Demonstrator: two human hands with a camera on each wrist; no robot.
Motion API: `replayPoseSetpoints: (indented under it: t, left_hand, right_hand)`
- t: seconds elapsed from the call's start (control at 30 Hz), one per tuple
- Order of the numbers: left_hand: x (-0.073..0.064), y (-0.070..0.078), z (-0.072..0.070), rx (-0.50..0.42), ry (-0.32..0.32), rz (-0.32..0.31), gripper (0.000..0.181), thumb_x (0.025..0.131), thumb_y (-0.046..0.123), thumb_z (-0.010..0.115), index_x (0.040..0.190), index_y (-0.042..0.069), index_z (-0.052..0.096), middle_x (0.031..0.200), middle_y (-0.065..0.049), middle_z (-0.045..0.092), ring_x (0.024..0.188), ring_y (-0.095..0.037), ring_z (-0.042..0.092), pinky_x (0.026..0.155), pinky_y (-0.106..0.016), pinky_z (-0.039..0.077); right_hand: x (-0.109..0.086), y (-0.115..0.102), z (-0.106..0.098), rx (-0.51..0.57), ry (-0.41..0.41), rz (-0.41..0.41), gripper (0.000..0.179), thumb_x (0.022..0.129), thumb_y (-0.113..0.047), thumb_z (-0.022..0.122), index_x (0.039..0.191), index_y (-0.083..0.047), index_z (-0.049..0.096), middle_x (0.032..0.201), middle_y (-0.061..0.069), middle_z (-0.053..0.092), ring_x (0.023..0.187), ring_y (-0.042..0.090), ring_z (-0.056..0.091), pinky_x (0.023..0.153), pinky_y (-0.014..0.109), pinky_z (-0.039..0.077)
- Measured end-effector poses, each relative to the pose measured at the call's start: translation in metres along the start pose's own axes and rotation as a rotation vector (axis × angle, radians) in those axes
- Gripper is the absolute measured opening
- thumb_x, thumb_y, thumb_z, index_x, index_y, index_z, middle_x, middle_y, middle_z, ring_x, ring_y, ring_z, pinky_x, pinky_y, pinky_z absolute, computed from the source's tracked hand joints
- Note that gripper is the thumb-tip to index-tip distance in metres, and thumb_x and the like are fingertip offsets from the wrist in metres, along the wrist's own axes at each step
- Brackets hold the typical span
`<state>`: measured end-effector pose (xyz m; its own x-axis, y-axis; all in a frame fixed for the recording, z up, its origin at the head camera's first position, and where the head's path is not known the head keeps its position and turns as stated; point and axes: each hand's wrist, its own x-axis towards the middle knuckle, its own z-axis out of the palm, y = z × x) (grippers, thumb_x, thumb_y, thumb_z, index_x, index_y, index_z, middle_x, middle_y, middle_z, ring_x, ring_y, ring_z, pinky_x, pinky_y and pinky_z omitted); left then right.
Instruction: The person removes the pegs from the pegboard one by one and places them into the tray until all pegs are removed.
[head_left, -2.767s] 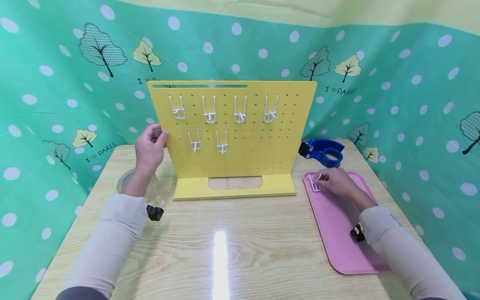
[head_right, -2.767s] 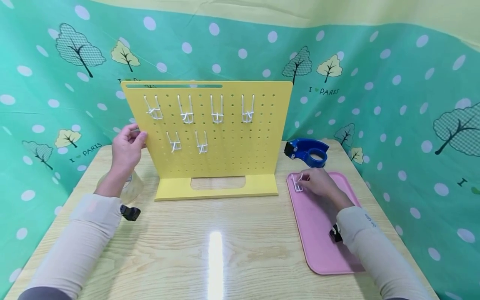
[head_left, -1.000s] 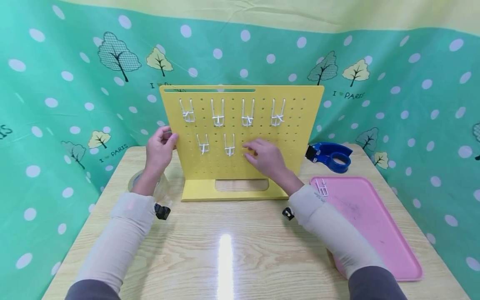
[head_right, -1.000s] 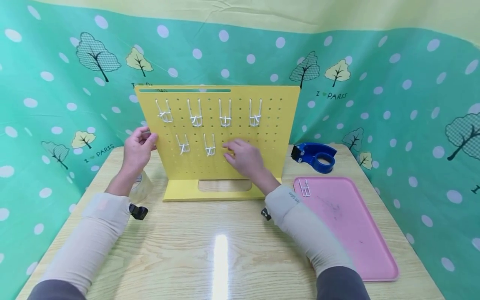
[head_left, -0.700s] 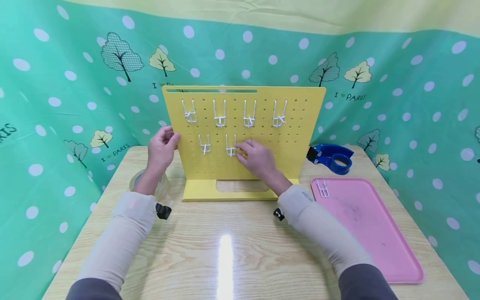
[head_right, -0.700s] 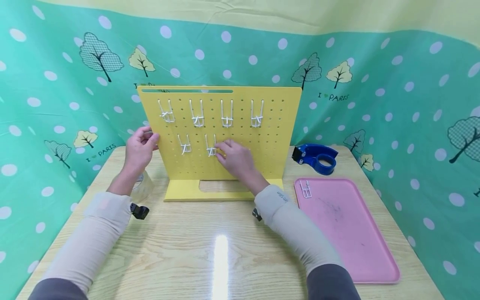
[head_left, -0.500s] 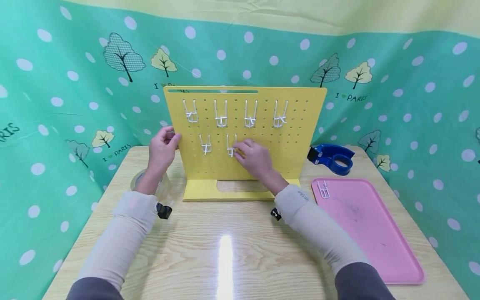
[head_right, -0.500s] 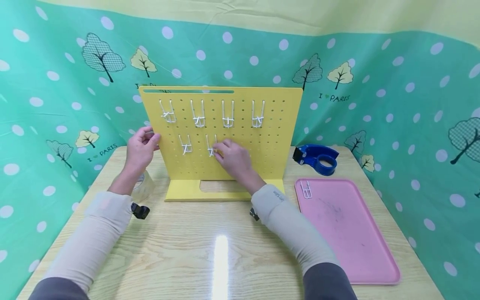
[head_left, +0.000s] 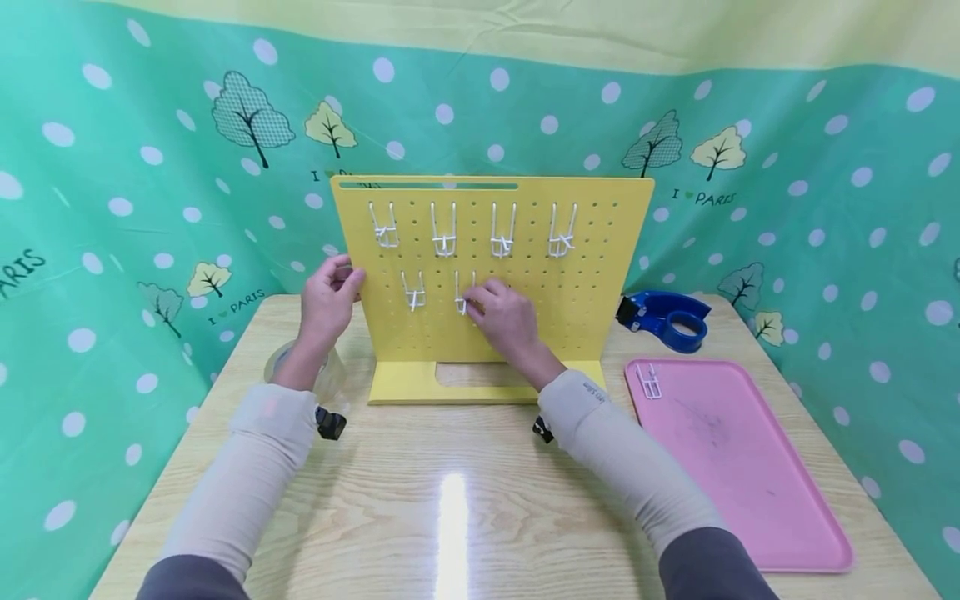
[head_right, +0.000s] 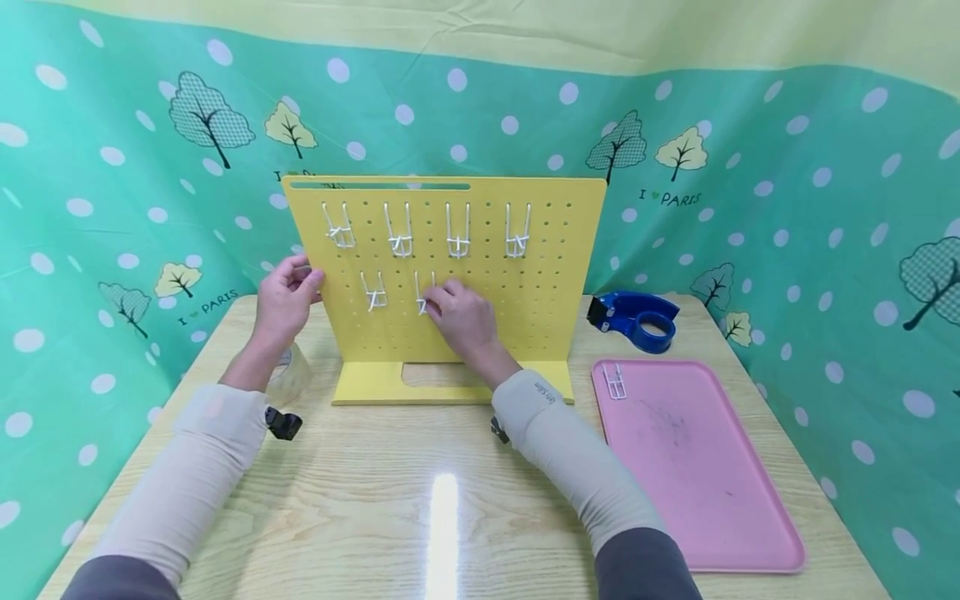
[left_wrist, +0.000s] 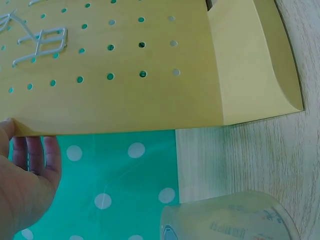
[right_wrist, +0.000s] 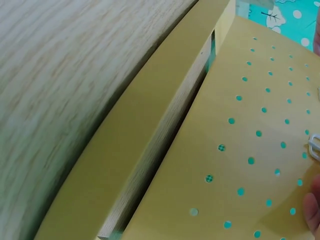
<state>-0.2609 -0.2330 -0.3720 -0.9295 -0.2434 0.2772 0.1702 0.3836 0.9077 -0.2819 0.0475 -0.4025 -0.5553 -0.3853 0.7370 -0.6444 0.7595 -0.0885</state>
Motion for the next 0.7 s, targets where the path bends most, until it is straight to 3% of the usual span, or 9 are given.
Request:
replayPoseSetpoints:
  t: [0.23, 0.47, 0.7]
  left_hand:
    - [-0.001, -0.001, 0.0, 0.001, -0.006, -0.011, 0.038, 0.104, 0.025, 0.06, 0.137, 0.007, 0.058, 0.109, -0.003, 0.064, 0.091, -0.002, 0.062, 0.083, -0.017, 0.063]
    - [-0.001, 0.0, 0.0, -0.02, -0.002, -0.008, 0.037, 0.103, 0.025, 0.061, 0.136, 0.006, 0.059, 0.112, -0.007, 0.064, 0.092, -0.003, 0.062, 0.082, -0.016, 0.063]
    - [-0.001, 0.003, 0.0, -0.019, -0.003, -0.01, 0.038, 0.103, 0.026, 0.062, 0.136, 0.007, 0.06, 0.111, -0.004, 0.064, 0.092, -0.003, 0.061, 0.082, -0.017, 0.063]
  right_hand:
    - [-0.002, 0.0, -0.001, 0.0, 0.048, -0.038, 0.008, 0.087, -0.022, 0.081, 0.093, -0.018, 0.078, 0.087, 0.001, 0.073, 0.058, 0.012, 0.063, 0.044, 0.019, 0.05]
    - [-0.002, -0.001, -0.008, 0.009, 0.069, -0.068, 0.006, 0.089, -0.023, 0.079, 0.092, -0.017, 0.078, 0.087, 0.001, 0.074, 0.06, 0.012, 0.064, 0.046, 0.019, 0.052]
    - [-0.011, 0.007, -0.027, 0.117, 0.05, -0.018, 0.004, 0.091, -0.017, 0.076, 0.093, -0.015, 0.079, 0.088, 0.002, 0.075, 0.067, 0.014, 0.069, 0.054, 0.019, 0.058]
